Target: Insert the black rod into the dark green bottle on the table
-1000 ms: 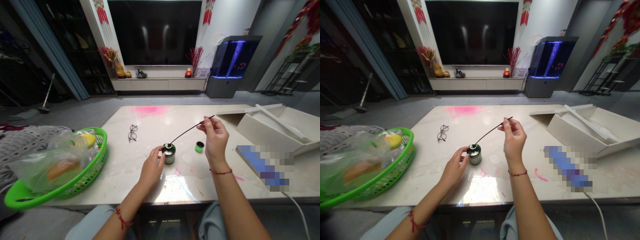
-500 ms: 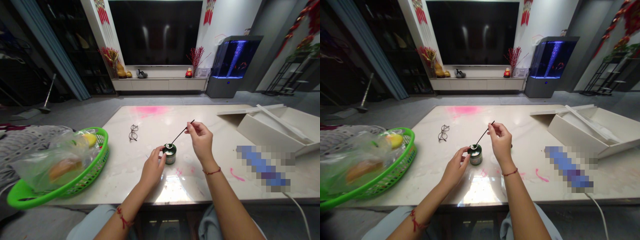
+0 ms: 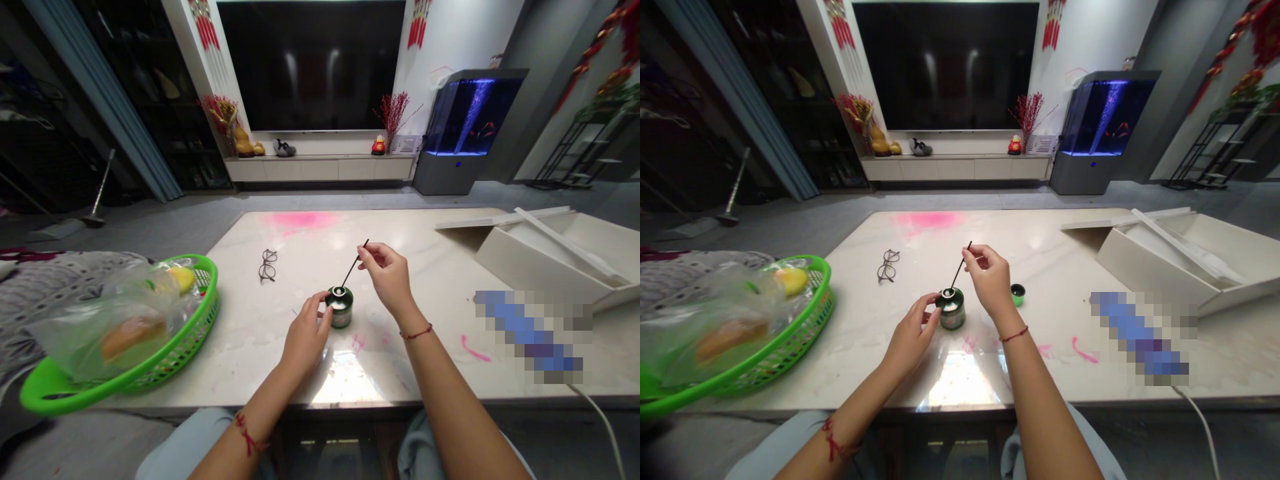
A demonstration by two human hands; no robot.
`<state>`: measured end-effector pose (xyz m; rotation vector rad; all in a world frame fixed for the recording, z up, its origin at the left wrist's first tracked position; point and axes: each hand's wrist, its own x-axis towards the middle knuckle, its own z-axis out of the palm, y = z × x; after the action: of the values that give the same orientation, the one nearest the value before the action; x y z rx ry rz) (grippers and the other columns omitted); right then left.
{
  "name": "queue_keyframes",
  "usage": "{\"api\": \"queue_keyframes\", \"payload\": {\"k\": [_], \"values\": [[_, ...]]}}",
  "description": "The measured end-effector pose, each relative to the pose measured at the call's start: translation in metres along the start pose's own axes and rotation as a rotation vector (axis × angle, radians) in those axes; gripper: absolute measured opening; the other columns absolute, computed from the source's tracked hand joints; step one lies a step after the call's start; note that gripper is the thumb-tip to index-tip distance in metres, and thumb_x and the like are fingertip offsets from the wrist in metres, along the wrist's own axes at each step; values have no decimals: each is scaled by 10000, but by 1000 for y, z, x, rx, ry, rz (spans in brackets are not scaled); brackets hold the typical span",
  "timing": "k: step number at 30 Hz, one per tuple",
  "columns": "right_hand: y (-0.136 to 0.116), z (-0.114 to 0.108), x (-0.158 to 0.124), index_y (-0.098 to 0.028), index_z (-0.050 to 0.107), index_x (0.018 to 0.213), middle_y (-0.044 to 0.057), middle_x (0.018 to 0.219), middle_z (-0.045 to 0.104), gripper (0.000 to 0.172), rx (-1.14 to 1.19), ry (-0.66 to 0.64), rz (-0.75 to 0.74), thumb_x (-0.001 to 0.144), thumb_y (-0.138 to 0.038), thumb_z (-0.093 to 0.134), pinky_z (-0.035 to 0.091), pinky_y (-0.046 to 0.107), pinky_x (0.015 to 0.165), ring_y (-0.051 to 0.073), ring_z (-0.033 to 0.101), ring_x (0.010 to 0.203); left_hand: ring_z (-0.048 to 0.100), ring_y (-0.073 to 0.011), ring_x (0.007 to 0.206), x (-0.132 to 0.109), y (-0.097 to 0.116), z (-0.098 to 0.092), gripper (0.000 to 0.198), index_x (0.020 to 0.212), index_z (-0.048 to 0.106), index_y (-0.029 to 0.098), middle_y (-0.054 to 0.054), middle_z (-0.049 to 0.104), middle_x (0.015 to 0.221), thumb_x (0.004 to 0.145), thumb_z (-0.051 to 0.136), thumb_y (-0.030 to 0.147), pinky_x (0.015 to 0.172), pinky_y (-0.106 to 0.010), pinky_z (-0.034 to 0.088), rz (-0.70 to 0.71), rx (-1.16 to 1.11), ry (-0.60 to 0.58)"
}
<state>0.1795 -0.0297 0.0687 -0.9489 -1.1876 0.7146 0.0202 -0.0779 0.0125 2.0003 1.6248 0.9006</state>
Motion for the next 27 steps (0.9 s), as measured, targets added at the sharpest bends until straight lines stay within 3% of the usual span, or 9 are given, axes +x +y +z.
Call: {"api": "queue_keyframes", "payload": {"k": [27], "values": [[36,10,-6,-186,698,777,54,783,693,214,-188,-192,98,707,-350,579,487,272,586,154,616,631,611,-164,793,0,1,1,321,1156,440,257,-49,559,1141,858,368,354,742,-332,460,2,-8,5]]}}
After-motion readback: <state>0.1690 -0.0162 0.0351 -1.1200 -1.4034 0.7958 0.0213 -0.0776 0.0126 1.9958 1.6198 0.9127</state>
